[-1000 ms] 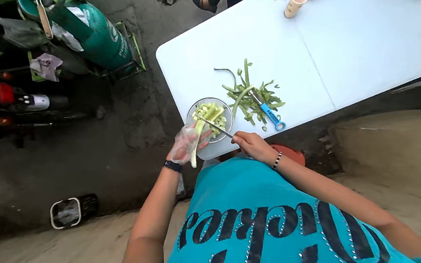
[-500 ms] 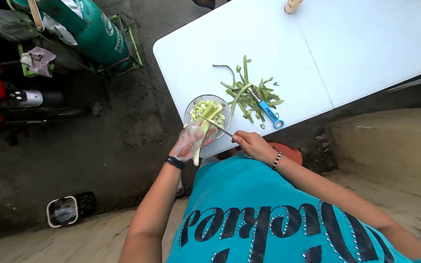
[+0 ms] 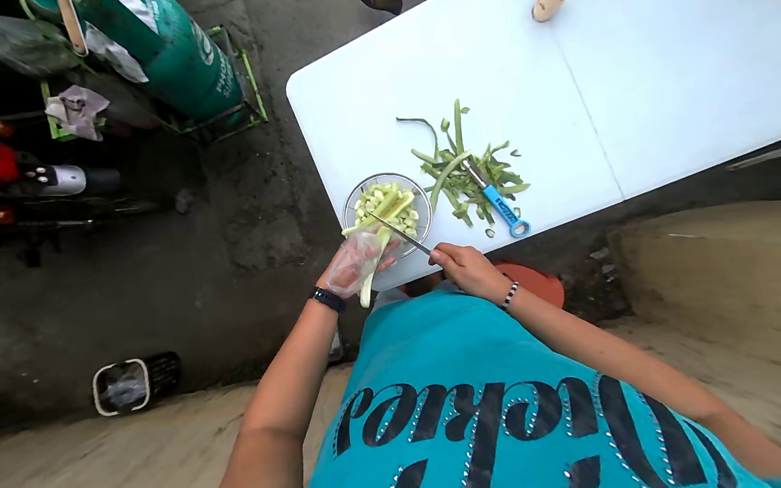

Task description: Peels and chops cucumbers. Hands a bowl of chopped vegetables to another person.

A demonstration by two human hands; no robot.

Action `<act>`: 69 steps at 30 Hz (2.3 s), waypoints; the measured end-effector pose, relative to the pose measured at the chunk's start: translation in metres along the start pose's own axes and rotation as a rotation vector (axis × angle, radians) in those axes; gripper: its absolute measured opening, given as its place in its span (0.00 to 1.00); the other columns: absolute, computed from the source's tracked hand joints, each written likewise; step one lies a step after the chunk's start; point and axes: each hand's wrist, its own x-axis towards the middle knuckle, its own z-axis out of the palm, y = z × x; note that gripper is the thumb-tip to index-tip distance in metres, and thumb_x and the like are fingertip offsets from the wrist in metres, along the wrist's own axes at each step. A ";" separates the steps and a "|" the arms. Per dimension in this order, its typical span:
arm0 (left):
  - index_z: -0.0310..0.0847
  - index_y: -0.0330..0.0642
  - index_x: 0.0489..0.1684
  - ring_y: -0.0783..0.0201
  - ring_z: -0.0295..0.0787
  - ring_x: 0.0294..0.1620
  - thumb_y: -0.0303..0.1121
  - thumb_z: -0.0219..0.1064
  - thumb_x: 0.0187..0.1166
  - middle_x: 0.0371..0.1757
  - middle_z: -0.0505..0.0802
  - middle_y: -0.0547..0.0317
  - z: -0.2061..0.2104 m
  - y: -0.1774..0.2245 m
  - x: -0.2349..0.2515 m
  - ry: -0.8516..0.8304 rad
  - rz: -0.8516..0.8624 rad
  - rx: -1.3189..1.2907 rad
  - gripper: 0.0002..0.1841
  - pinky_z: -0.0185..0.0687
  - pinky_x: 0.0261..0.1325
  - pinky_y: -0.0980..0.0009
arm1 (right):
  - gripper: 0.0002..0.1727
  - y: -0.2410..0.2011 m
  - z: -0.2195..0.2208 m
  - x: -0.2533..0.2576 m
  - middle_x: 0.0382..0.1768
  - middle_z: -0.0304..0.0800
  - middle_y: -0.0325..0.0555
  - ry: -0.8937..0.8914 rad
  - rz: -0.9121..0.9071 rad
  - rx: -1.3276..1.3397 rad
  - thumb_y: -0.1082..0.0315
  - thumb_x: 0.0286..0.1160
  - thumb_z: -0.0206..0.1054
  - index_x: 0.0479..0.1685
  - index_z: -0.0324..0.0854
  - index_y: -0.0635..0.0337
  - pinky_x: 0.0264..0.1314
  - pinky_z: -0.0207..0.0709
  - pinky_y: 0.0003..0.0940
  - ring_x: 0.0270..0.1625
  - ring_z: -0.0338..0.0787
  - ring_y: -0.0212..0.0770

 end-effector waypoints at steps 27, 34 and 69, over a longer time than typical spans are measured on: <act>0.64 0.41 0.84 0.47 0.85 0.70 0.26 0.61 0.83 0.74 0.84 0.42 0.003 0.003 -0.001 0.005 0.039 -0.099 0.27 0.85 0.70 0.53 | 0.27 -0.005 0.000 -0.007 0.23 0.83 0.45 0.025 0.009 0.003 0.47 0.95 0.44 0.50 0.85 0.56 0.33 0.81 0.49 0.25 0.85 0.44; 0.66 0.43 0.82 0.49 0.81 0.75 0.36 0.70 0.78 0.78 0.81 0.45 -0.003 0.004 0.004 -0.073 0.076 -0.044 0.31 0.81 0.74 0.54 | 0.26 -0.009 -0.002 -0.008 0.22 0.83 0.44 0.010 0.003 0.006 0.48 0.95 0.45 0.50 0.85 0.56 0.33 0.81 0.48 0.24 0.84 0.43; 0.65 0.44 0.83 0.50 0.80 0.77 0.37 0.72 0.77 0.79 0.81 0.47 -0.010 0.012 0.019 -0.099 0.089 -0.032 0.33 0.79 0.76 0.53 | 0.26 -0.014 -0.004 0.005 0.24 0.84 0.46 0.002 0.018 -0.073 0.48 0.95 0.45 0.48 0.85 0.55 0.36 0.79 0.53 0.30 0.86 0.47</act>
